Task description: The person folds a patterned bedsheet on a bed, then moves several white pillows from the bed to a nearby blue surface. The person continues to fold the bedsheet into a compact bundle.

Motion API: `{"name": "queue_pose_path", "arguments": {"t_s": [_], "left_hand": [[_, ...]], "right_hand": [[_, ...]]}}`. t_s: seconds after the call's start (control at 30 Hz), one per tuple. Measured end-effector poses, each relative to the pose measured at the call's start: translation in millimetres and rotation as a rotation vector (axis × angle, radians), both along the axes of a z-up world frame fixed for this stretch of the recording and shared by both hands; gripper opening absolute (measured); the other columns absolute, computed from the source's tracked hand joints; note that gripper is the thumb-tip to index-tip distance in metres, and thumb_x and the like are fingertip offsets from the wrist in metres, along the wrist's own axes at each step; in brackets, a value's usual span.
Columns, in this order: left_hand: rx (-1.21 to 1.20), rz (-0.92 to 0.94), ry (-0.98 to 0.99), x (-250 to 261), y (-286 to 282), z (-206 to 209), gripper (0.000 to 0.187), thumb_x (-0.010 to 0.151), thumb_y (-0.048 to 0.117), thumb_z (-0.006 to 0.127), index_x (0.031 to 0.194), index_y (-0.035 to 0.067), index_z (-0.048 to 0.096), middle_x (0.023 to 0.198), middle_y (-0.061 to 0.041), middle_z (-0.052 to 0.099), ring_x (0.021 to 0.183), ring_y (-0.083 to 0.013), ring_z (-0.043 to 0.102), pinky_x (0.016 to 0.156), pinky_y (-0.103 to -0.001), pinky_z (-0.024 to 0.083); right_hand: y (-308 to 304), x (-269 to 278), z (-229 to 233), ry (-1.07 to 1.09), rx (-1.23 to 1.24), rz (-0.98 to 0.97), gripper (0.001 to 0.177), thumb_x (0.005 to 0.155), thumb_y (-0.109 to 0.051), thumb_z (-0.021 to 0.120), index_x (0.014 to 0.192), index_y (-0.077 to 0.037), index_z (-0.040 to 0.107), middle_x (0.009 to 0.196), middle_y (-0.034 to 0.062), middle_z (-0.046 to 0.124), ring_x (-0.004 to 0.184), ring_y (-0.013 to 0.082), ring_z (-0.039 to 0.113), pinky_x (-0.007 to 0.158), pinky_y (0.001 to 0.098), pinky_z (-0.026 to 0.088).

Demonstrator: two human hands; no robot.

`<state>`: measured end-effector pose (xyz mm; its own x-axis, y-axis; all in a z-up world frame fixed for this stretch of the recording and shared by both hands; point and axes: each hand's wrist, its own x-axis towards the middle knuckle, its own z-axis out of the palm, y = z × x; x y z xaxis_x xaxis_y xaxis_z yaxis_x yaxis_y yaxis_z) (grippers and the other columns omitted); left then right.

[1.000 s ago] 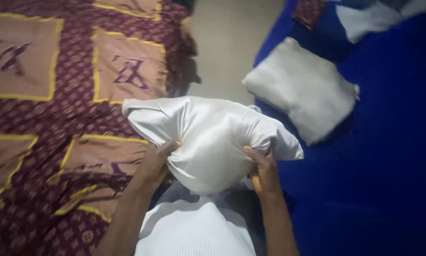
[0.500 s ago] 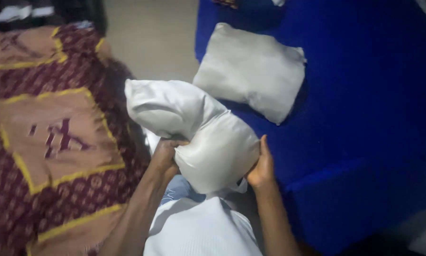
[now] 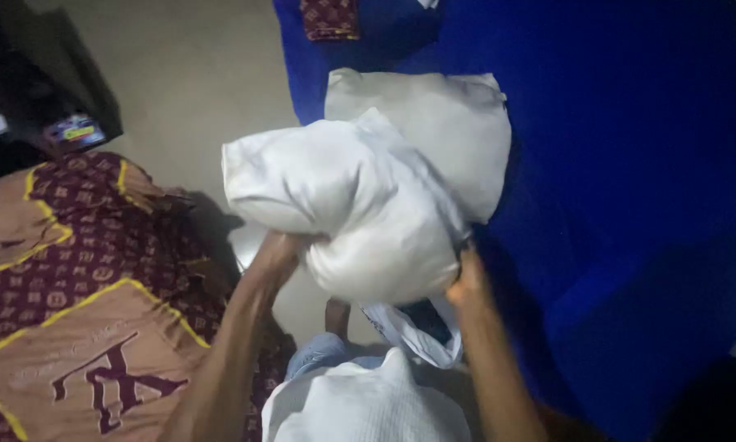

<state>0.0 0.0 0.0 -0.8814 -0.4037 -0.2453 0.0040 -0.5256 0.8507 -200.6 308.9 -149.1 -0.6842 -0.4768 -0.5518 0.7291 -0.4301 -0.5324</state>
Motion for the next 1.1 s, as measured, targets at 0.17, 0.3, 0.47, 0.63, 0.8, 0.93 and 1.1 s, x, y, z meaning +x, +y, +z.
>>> {"name": "queue_pose_path", "arguments": {"t_s": [0.17, 0.3, 0.47, 0.63, 0.8, 0.93, 1.1], "left_hand": [[-0.306, 0.045, 0.118, -85.6, -38.0, 4.6, 0.062, 0.076, -0.003, 0.065, 0.136, -0.009, 0.054, 0.126, -0.021, 0.066, 0.110, -0.0296, 0.067, 0.095, -0.039, 0.056], [-0.474, 0.166, 0.121, -163.7, -60.4, -30.9, 0.063, 0.078, -0.003, 0.064, 0.140, -0.005, 0.052, 0.131, -0.021, 0.065, 0.117, -0.0293, 0.065, 0.099, -0.038, 0.053], [-0.617, 0.319, -0.125, -203.0, -85.9, -78.7, 0.064, 0.078, -0.003, 0.064, 0.141, -0.002, 0.052, 0.135, -0.020, 0.063, 0.123, -0.0299, 0.063, 0.103, -0.037, 0.052], [-0.634, 0.233, -0.139, -145.5, -65.2, -100.9, 0.055, 0.084, 0.002, 0.067, 0.138, 0.002, 0.055, 0.139, -0.018, 0.060, 0.124, -0.0311, 0.063, 0.103, -0.038, 0.051], [-0.691, 0.294, -0.148, -61.4, -36.5, -59.4, 0.053, 0.089, 0.005, 0.064, 0.140, 0.008, 0.053, 0.145, -0.017, 0.053, 0.126, -0.0317, 0.057, 0.102, -0.042, 0.052], [-0.785, 0.348, -0.138, 2.7, 1.3, 2.4, 0.048, 0.093, 0.007, 0.060, 0.140, 0.010, 0.052, 0.147, -0.015, 0.050, 0.135, -0.0316, 0.053, 0.101, -0.043, 0.054], [-0.923, 0.470, -0.191, 57.3, 58.3, 61.2, 0.042, 0.097, 0.009, 0.061, 0.138, 0.012, 0.055, 0.149, -0.013, 0.051, 0.138, -0.0308, 0.051, 0.104, -0.044, 0.051]], "right_hand": [[-36.3, -67.2, 43.6, 0.332, 0.030, -0.183, 0.051, 0.092, -0.009, 0.043, 0.142, -0.014, 0.050, 0.145, 0.0124, 0.055, 0.122, 0.0331, 0.061, 0.099, 0.0530, 0.051], [-54.3, -105.8, 43.1, 0.501, 0.137, -0.270, 0.058, 0.087, 0.004, 0.046, 0.141, -0.018, 0.047, 0.144, 0.0083, 0.052, 0.114, 0.0294, 0.064, 0.093, 0.0474, 0.054], [-78.4, -105.1, 34.6, 0.354, 0.596, -0.057, 0.046, 0.092, -0.008, 0.055, 0.137, -0.019, 0.049, 0.138, 0.0085, 0.056, 0.091, 0.0230, 0.069, 0.074, 0.0369, 0.053], [-110.7, -55.1, 42.8, 0.507, 0.651, 0.178, 0.046, 0.092, -0.012, 0.055, 0.137, -0.016, 0.049, 0.141, 0.0069, 0.057, 0.087, 0.0200, 0.073, 0.070, 0.0350, 0.054], [-140.9, 6.5, 83.1, 0.744, 0.599, 0.397, 0.051, 0.089, -0.008, 0.061, 0.138, -0.013, 0.050, 0.144, 0.0065, 0.056, 0.090, 0.0181, 0.073, 0.072, 0.0320, 0.054], [-162.0, 41.7, 136.7, 0.953, 0.547, 0.538, 0.046, 0.091, -0.006, 0.060, 0.136, -0.009, 0.052, 0.141, 0.0063, 0.058, 0.094, 0.0161, 0.073, 0.073, 0.0322, 0.056], [-164.1, 75.4, 183.9, 1.195, 0.479, 0.735, 0.042, 0.095, -0.008, 0.061, 0.136, -0.006, 0.054, 0.126, 0.0091, 0.068, 0.090, 0.0177, 0.072, 0.073, 0.0324, 0.057]]}}
